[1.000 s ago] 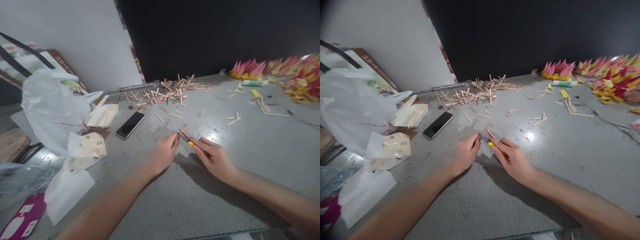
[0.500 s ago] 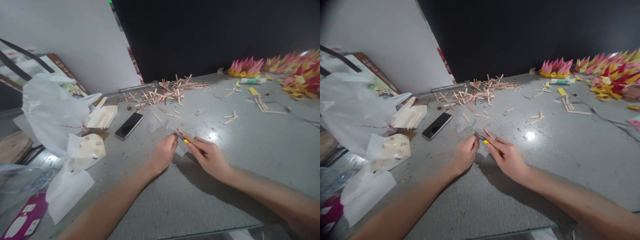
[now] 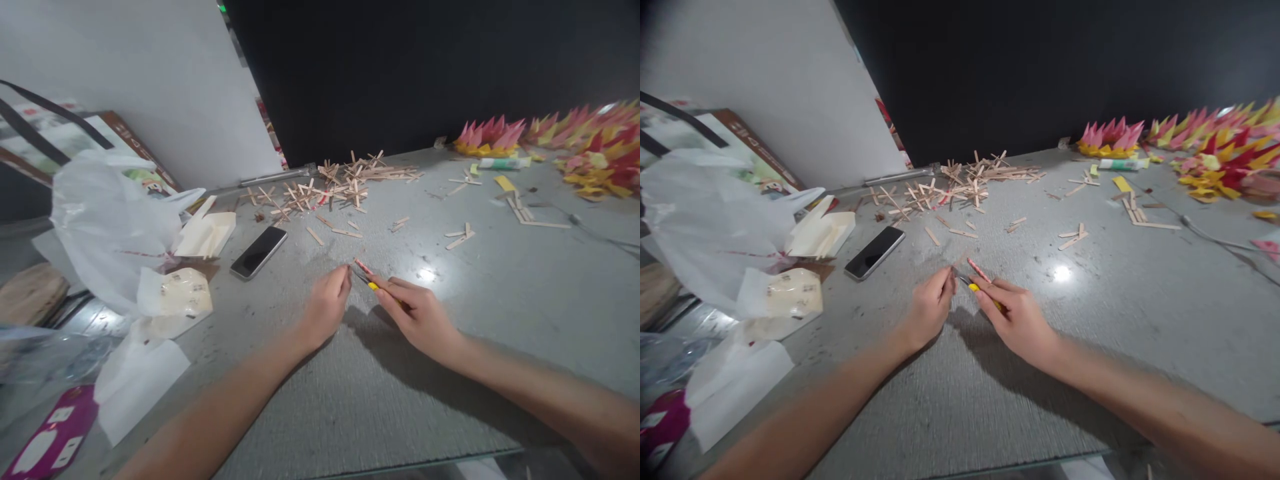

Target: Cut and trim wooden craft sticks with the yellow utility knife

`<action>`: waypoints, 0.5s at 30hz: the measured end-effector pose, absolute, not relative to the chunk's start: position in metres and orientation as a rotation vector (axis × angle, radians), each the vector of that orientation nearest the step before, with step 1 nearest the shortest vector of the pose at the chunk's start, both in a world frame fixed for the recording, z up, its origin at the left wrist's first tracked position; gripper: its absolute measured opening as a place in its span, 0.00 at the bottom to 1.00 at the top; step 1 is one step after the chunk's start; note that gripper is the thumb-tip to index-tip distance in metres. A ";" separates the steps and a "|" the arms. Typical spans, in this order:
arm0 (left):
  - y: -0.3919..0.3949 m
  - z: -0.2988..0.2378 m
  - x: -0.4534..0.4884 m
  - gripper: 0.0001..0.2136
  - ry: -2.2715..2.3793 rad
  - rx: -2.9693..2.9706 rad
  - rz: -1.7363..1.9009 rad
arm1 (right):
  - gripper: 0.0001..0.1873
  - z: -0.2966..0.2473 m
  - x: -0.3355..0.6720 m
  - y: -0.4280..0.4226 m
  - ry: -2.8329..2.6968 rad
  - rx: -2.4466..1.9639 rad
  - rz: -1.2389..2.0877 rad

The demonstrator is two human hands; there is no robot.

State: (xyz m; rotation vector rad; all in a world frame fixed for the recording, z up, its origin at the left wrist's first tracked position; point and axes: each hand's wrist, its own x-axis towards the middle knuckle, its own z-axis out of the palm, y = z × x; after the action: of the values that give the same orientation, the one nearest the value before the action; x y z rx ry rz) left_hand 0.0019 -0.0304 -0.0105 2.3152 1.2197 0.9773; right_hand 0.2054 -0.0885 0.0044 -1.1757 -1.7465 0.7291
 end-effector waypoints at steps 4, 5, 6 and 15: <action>-0.031 -0.009 0.003 0.14 1.166 2.366 0.992 | 0.22 0.006 0.206 -0.089 -1.723 -1.184 0.763; -0.031 -0.009 0.003 0.13 1.168 2.362 0.995 | 0.22 0.006 0.206 -0.090 -1.713 -1.194 0.775; -0.032 -0.008 0.003 0.13 1.171 2.354 0.993 | 0.22 0.006 0.206 -0.090 -1.709 -1.202 0.787; -0.032 -0.011 0.002 0.13 1.112 2.366 0.996 | 0.22 0.007 0.205 -0.093 -1.689 -1.211 0.807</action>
State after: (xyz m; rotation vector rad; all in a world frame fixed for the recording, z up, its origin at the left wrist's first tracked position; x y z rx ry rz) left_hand 0.0022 -0.0316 -0.0114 2.3659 1.1119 0.9961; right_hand 0.2052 -0.0928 0.0065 -1.2113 -1.6891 0.8074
